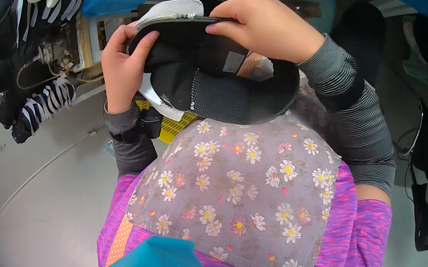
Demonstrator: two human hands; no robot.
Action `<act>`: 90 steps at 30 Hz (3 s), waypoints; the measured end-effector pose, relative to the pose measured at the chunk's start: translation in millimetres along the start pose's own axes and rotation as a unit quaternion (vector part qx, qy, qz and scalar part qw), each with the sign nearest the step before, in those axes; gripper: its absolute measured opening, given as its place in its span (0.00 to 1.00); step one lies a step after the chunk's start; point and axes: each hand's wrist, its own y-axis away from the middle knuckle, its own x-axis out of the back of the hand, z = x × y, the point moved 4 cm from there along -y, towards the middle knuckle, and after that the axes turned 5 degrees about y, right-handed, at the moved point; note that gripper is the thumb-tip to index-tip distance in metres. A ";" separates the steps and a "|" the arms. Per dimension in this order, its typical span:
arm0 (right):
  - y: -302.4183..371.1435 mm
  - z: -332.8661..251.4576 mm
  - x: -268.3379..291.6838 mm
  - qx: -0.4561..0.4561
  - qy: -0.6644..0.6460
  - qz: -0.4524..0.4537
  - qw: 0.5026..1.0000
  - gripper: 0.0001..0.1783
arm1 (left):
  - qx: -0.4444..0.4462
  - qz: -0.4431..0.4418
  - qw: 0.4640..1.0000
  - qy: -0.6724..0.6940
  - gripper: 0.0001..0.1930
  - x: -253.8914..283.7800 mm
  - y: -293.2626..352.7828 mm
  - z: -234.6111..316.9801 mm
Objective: The worker is assembling shoe components, specifically fitting a foam lining into the upper of a black athletic shoe.
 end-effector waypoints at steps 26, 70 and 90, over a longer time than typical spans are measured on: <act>6.3 0.3 4.2 0.010 0.130 0.056 0.990 0.14 | 0.070 0.096 0.959 0.258 0.04 35.4 -0.4 -10.6; 6.4 -41.7 27.9 0.013 -0.004 0.254 0.967 0.28 | 0.078 0.131 0.890 0.429 0.42 -85.2 -23.9 27.2; -5.3 -40.9 61.2 0.052 0.075 0.362 0.928 0.20 | 0.079 -0.065 0.748 0.656 0.33 -100.1 -31.2 28.3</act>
